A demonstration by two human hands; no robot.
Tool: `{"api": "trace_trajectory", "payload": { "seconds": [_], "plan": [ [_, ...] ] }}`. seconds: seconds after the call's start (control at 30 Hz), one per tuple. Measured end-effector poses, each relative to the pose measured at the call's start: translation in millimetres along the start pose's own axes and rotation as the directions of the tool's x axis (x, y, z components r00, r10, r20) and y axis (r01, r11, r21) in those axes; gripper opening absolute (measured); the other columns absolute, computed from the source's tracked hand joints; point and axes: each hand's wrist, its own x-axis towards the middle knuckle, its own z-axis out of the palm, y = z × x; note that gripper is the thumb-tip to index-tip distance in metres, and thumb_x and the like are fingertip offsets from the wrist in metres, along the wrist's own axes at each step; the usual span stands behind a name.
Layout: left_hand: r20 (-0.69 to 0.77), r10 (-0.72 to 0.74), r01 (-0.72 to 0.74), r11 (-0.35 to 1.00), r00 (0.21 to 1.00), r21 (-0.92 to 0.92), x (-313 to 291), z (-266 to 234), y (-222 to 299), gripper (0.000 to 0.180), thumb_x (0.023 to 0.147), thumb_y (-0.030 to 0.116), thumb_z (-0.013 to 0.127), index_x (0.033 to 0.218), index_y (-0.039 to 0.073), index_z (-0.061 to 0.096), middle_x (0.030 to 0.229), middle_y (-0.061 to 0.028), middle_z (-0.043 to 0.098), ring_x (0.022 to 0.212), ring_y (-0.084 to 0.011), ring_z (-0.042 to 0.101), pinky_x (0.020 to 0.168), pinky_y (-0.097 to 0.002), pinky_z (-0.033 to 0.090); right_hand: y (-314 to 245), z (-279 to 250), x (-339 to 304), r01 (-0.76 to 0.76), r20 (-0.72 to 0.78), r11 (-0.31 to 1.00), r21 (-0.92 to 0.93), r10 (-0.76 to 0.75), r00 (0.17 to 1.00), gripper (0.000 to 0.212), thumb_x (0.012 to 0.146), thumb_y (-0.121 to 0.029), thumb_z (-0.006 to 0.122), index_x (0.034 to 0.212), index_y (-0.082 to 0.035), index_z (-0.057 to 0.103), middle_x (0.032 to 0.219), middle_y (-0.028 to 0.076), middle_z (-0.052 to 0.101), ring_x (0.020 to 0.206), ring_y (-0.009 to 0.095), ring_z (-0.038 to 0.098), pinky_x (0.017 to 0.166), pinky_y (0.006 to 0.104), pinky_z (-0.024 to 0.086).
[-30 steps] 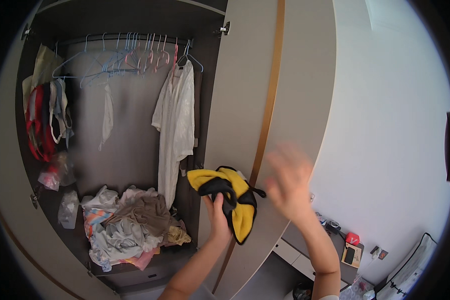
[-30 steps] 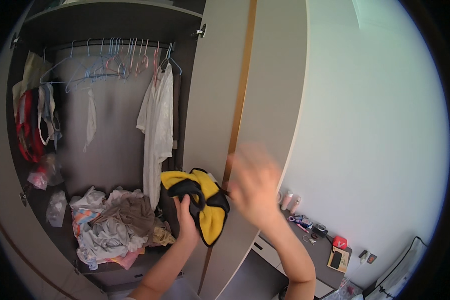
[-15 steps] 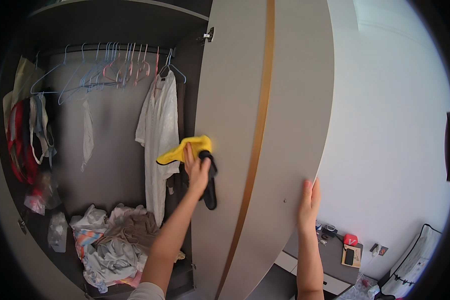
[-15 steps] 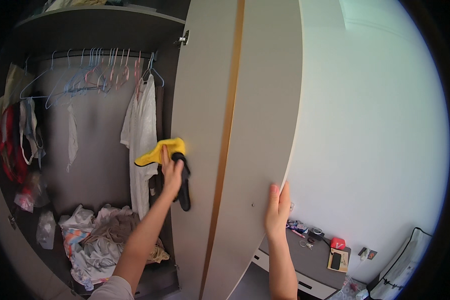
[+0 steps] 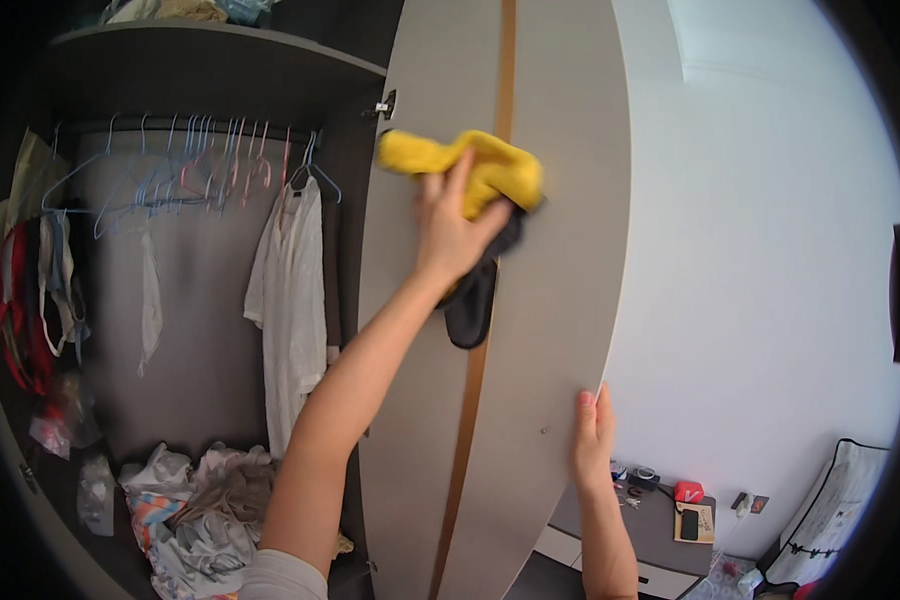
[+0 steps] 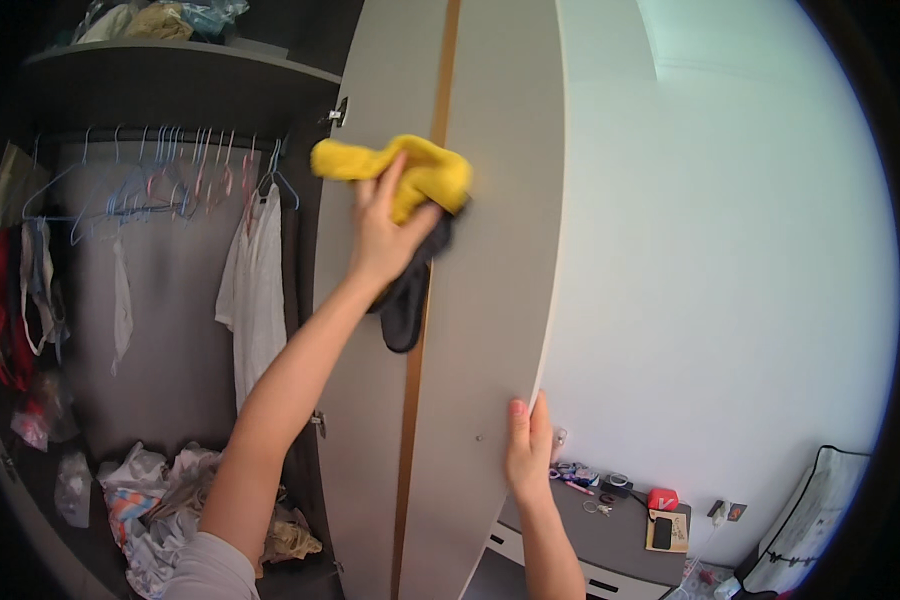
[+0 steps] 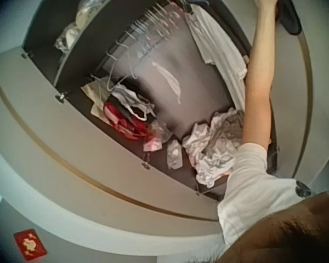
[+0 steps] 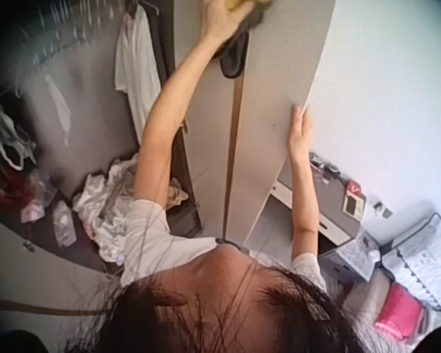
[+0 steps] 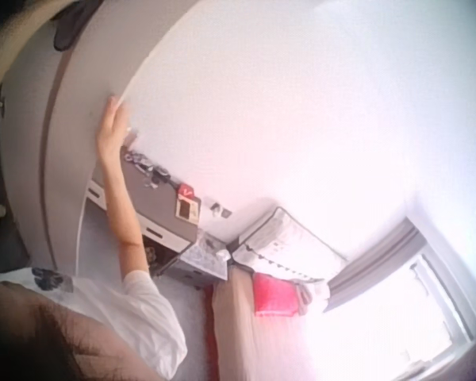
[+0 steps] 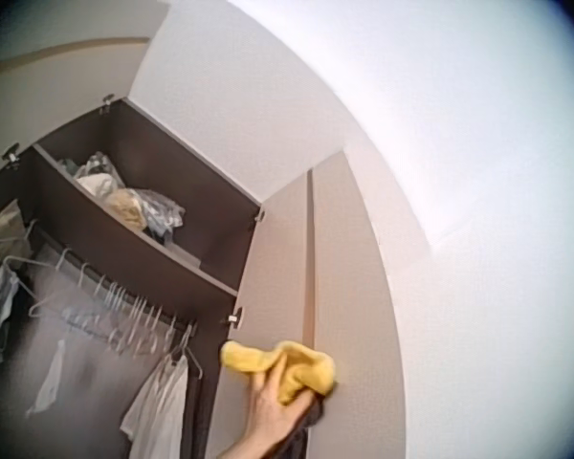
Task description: The person wipes the exterior and interior surfaces of a white wardrobe with a yellow cloth and then places several pieces of clothing onto hangers and hangs them on a rack inside the wardrobe.
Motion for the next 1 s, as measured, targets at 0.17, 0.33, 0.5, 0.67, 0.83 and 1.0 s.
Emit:
{"api": "trace_trajectory", "payload": {
  "seconds": [0.17, 0.33, 0.5, 0.67, 0.83, 1.0],
  "plan": [
    [-0.259, -0.624, 0.675, 0.698, 0.737, 0.239, 21.3, -26.6, -110.5, 0.067, 0.084, 0.063, 0.05, 0.123, 0.01, 0.063, 0.157, -0.0117, 0.008, 0.143, -0.031, 0.008, 0.108, -0.0636, 0.005, -1.3, 6.9, -5.1, 0.009, -0.04, 0.999, -0.042, -0.011, 0.999, 0.035, 0.101, -0.033, 0.045, 0.108, 0.001, 0.051, 0.086, 0.005, 0.057, 0.082, 0.012, 0.049, 0.076, 0.0263, 0.042],
    [0.02, -0.584, 0.584, 0.811, 0.811, 0.002, 60.2, -27.1, -135.4, 0.079, 0.089, 0.064, 0.037, 0.136, 0.002, 0.046, 0.145, -0.0223, 0.037, 0.137, -0.0346, 0.031, 0.112, -0.0398, 0.022, -8.7, 10.9, -4.7, -0.022, -0.026, 0.995, -0.092, 0.02, 0.999, 0.034, 0.101, -0.032, 0.044, 0.107, 0.001, 0.05, 0.081, 0.007, 0.057, 0.077, 0.011, 0.048, 0.072, 0.0261, 0.041],
    [0.101, -0.071, 0.08, 0.993, 0.992, -0.089, 87.8, 42.1, 18.0, 0.066, 0.089, 0.059, 0.046, 0.135, 0.011, 0.051, 0.148, -0.0182, 0.035, 0.14, -0.032, 0.027, 0.113, -0.0466, 0.018, -13.4, 6.4, -3.3, 0.027, -0.035, 0.997, -0.066, -0.03, 0.999, 0.031, 0.101, -0.03, 0.044, 0.107, 0.001, 0.049, 0.08, 0.005, 0.056, 0.074, 0.011, 0.045, 0.07, 0.025, 0.04],
    [0.198, 0.042, -0.067, 0.99, 0.979, 0.122, 53.8, 64.1, 120.9, 0.061, 0.084, 0.061, 0.054, 0.135, 0.027, 0.053, 0.15, -0.0224, 0.028, 0.142, -0.0369, 0.021, 0.107, -0.062, 0.015, 12.7, 1.6, -13.2, -0.295, 0.122, 0.897, 0.33, 0.27, 0.955, 0.056, 0.1, -0.049, 0.032, 0.126, -0.002, 0.049, 0.11, 0.007, 0.06, 0.1, 0.014, 0.051, 0.089, 0.0288, 0.04],
    [0.254, -0.009, -0.047, 0.976, 0.967, 0.213, -53.6, 35.6, 150.6, 0.066, 0.079, 0.044, 0.066, 0.139, 0.024, 0.047, 0.151, -0.0235, 0.024, 0.139, -0.0445, 0.022, 0.102, -0.0619, 0.022, 46.7, -16.4, -40.3, -0.424, 0.259, 0.633, 0.648, 0.341, 0.904, 0.085, 0.092, -0.07, 0.023, 0.143, -0.004, 0.036, 0.143, 0.008, 0.044, 0.13, 0.024, 0.042, 0.109, 0.0372, 0.031],
    [0.315, -0.31, 0.236, 0.939, 0.897, 0.251, -227.5, -21.4, 152.9, 0.077, 0.078, 0.04, 0.066, 0.144, 0.013, 0.038, 0.153, -0.0263, 0.017, 0.14, -0.0489, 0.015, 0.1, -0.0649, 0.021, 22.5, -18.9, -44.9, -0.509, 0.409, 0.498, 0.702, 0.304, 0.861, 0.09, 0.091, -0.072, 0.022, 0.146, -0.001, 0.028, 0.149, 0.009, 0.034, 0.138, 0.023, 0.029, 0.114, 0.036, 0.021]
  ]
}}
